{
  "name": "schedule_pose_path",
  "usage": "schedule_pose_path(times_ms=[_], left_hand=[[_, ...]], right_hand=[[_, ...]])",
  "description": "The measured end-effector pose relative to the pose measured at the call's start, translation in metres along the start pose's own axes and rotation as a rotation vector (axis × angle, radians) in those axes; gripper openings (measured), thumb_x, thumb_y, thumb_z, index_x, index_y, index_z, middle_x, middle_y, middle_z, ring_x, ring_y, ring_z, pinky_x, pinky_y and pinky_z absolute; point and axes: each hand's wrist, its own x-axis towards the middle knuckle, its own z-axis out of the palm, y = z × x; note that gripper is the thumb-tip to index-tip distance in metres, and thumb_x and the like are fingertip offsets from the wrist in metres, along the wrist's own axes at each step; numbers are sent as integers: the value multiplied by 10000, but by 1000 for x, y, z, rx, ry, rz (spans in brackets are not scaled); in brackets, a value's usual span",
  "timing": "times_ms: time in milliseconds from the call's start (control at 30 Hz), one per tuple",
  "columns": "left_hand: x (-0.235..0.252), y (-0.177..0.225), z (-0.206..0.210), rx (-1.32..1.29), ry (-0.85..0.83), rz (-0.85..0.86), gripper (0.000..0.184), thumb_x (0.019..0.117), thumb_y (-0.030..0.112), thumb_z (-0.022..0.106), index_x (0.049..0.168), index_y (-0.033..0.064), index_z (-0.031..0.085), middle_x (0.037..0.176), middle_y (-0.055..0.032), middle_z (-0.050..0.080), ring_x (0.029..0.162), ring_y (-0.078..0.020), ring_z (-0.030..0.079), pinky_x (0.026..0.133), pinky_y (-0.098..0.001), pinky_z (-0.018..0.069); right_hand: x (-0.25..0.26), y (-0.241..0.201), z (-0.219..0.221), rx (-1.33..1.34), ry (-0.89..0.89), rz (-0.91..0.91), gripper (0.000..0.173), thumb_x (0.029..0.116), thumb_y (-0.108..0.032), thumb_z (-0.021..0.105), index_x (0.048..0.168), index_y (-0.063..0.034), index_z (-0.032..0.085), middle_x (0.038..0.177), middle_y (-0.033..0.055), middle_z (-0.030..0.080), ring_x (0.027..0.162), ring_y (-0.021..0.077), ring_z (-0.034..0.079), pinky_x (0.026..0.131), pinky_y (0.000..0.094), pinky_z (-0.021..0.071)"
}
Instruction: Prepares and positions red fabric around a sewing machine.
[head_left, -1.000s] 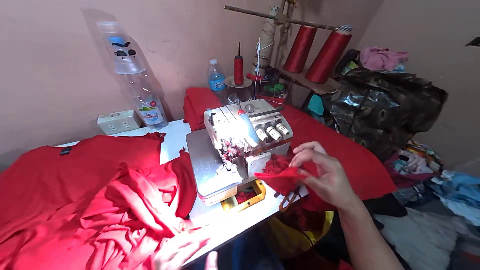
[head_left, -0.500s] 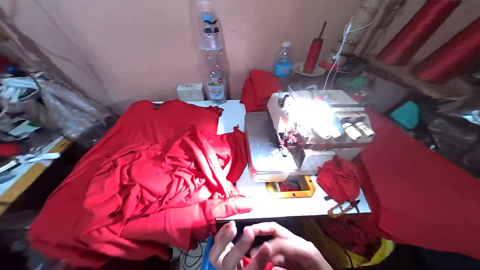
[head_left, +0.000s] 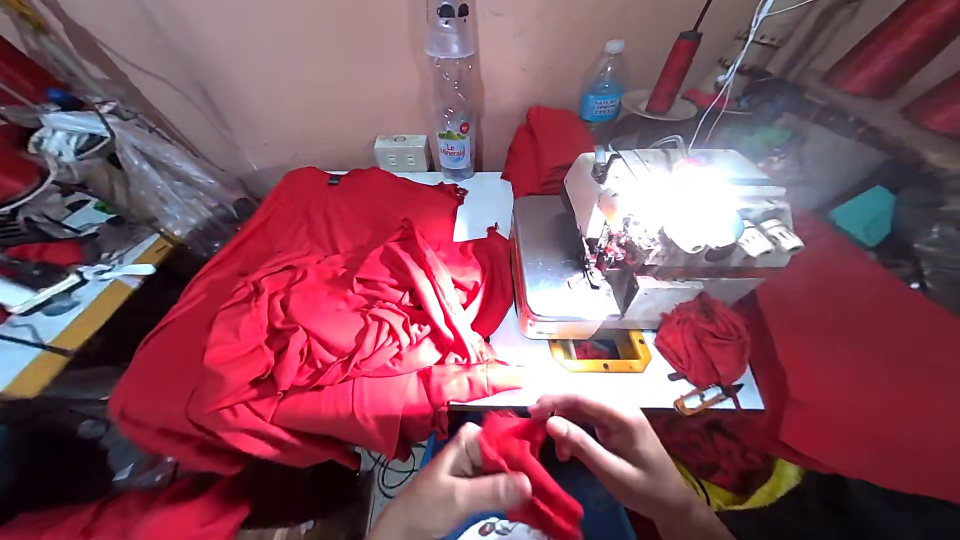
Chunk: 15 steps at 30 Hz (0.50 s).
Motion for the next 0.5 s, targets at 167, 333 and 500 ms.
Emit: schedule_pose_path(times_ms=[167,333,500], left_hand=[[4,2,-3,-276,189,-14,223,1004,175,623,1184,209,751,1133,32,761,1050,-57,712,954,-271,573],[11,2,6,6,503,-85,163,910,132,741,1060,182,700,965,68,772,898,-42,734,850,-255,606],[18,-5,1,568,785,97,66,864,109,746,923,80,736,810,104,732,747,43,683,699,-155,581]], right_hand=[[-15,-11,7,-251,202,-150,209,981,-192,666,1188,-164,677,1219,-29,617,868,-65,611,727,73,526],[-9,-4,10,-332,169,-289,63,999,-109,649,1018,-77,701,1023,24,729,964,36,698,841,154,576],[-7,-5,0,-285,89,-230,64,971,-157,673,998,-100,670,959,0,669,936,9,639,818,117,527]])
